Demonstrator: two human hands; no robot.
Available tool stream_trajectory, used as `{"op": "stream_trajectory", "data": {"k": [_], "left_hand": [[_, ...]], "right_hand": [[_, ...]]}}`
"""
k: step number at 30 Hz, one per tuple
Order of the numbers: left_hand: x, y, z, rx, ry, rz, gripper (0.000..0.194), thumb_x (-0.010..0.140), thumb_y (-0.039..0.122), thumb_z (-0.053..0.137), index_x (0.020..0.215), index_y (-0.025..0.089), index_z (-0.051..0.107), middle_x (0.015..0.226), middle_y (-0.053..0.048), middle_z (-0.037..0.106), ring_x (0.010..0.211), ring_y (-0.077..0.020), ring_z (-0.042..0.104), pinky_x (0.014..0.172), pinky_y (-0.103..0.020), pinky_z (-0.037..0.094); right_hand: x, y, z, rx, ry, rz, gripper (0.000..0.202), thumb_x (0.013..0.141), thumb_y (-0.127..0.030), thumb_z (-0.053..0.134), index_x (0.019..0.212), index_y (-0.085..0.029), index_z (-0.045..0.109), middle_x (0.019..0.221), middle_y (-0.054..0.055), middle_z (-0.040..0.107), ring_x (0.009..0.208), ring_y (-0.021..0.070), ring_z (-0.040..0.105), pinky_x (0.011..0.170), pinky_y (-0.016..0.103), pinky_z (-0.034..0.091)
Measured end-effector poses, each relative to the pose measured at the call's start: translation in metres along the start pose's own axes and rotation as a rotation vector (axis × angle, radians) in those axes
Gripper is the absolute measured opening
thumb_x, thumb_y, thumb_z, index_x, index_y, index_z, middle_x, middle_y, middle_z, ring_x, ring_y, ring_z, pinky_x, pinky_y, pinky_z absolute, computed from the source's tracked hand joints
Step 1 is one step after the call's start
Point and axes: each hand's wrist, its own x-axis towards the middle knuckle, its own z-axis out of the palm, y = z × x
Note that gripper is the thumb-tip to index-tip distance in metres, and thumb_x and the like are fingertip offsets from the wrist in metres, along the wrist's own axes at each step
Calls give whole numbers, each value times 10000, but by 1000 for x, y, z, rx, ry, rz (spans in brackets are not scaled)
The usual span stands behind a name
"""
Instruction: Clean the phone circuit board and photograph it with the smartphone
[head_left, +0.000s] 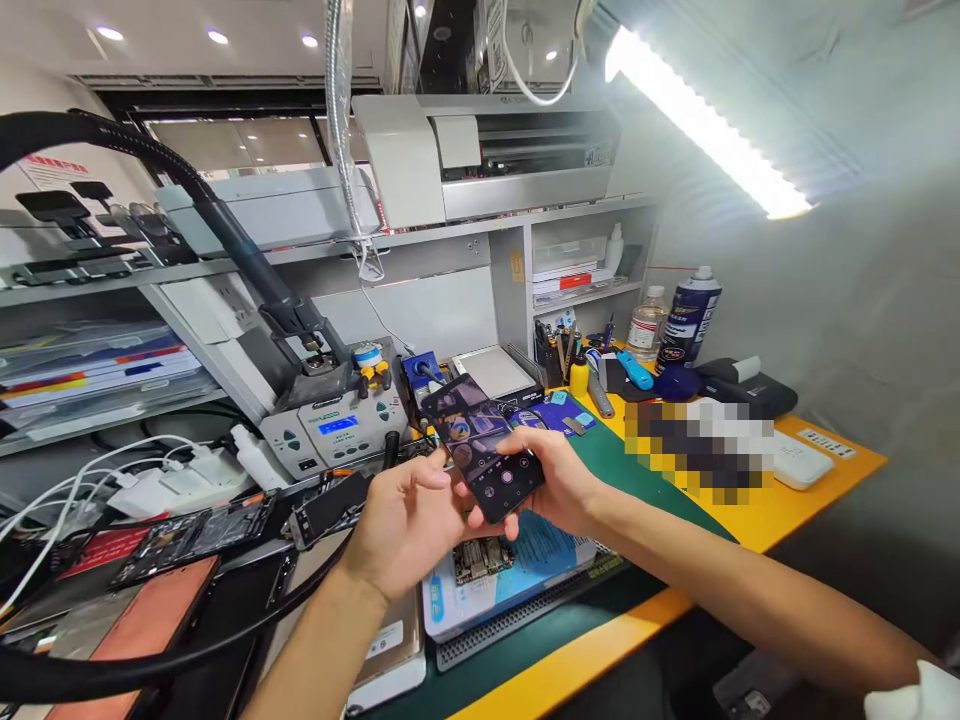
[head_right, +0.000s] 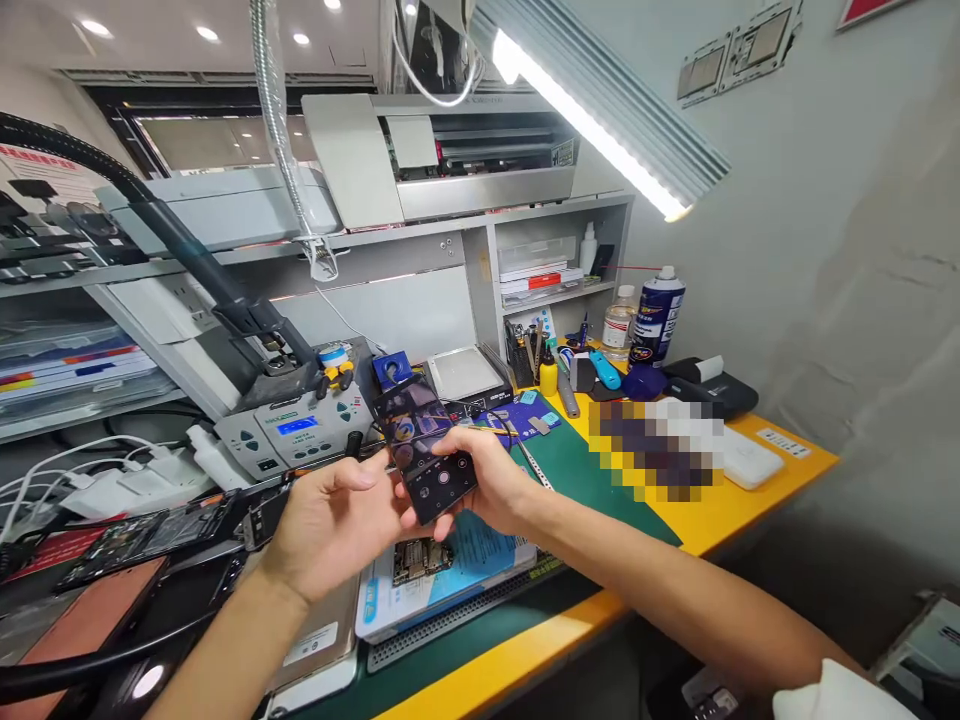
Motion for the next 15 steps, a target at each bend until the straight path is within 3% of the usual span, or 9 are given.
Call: {"op": "stream_trajectory", "data": {"k": [2,6,10,15], "left_hand": [[2,0,-6,-112,-56,-21,548,651,305,596,1181,177,653,933,-80,685,694,-205,619,874,-600,590],[-2,4,-18,-282,-113,-36,703,658,305,556,1356,218,585,1321,-157,698,1068,-355,706,981,-671,530],[-8,7,-27,-373,-159,-92,786,673,330,544,1442,165,544,1447,-241,634,1181,-471,686,1007,-753,464],[-9,5,-33,-418,-174,-129,847,653,325,566,1483,159,525,1438,-260,638,1171,-498,693,997,-744,472]], "right_hand": [[9,7,2,-27,93,-33,369,1047,-384,691,1350,-176,651,1326,108,689,1096,256,720,917,460,637],[22,9,-3,-87,187,-57,380,1041,-378,699,1361,-179,650,1365,111,674,1145,275,707,953,483,625],[22,-1,-13,-123,56,81,355,1050,-372,688,1343,-173,654,1311,105,695,1081,249,722,904,450,640],[15,-7,-15,-125,-77,122,295,1059,-382,681,1249,-156,676,1106,60,728,823,162,717,706,317,635]]}}
